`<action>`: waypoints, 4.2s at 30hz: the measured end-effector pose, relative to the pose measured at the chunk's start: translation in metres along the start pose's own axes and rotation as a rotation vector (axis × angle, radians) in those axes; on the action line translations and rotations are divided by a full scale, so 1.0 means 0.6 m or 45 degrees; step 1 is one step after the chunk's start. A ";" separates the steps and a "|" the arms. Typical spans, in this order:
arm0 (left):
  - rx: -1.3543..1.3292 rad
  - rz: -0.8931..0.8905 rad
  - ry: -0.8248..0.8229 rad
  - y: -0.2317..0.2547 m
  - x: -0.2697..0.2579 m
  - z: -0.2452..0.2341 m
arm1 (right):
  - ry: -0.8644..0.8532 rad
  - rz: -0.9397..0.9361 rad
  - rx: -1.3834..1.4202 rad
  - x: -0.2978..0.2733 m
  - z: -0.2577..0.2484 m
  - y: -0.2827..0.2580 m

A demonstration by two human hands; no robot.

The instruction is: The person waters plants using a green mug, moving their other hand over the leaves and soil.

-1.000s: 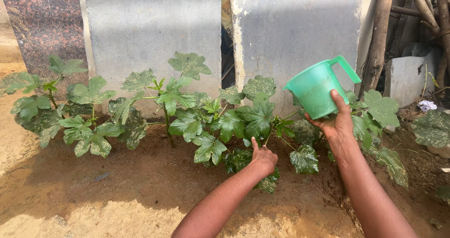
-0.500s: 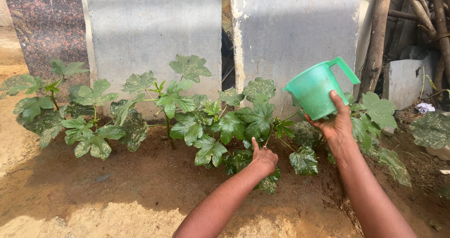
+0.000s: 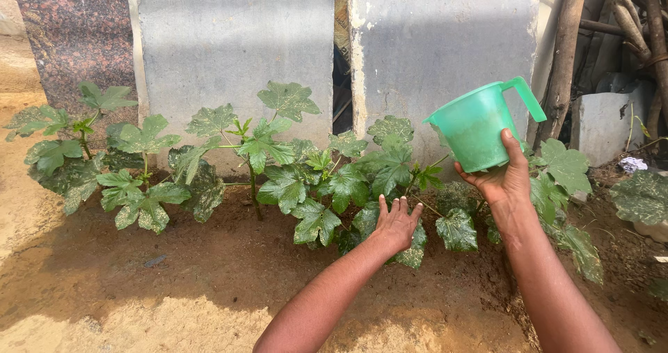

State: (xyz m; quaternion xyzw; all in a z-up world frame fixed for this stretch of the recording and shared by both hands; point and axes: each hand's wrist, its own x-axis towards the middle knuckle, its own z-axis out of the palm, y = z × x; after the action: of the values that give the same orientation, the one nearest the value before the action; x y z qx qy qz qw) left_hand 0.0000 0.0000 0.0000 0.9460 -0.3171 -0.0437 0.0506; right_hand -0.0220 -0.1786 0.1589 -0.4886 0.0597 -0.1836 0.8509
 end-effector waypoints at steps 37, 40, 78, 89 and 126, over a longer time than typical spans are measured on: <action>0.136 -0.112 -0.214 -0.238 -0.072 0.023 | -0.133 0.164 -0.091 -0.034 0.141 0.146; 0.138 -0.106 -0.223 -0.237 -0.068 0.024 | -0.134 0.162 -0.101 -0.033 0.146 0.155; 0.102 -0.718 0.417 -0.399 -0.144 -0.101 | -0.251 0.002 -0.088 -0.167 0.238 0.113; 0.064 -0.916 0.716 -0.366 -0.116 -0.065 | -0.129 -0.025 -0.065 -0.198 0.281 0.122; 0.518 -0.906 0.769 -0.460 -0.204 -0.085 | -0.312 -0.031 0.056 -0.127 0.467 0.116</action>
State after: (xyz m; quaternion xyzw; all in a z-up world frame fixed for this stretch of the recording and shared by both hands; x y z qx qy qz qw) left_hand 0.0725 0.2965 0.0226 0.9565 0.0516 0.2800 -0.0631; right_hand 0.0039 0.1081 0.2382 -0.4893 -0.0545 -0.1341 0.8600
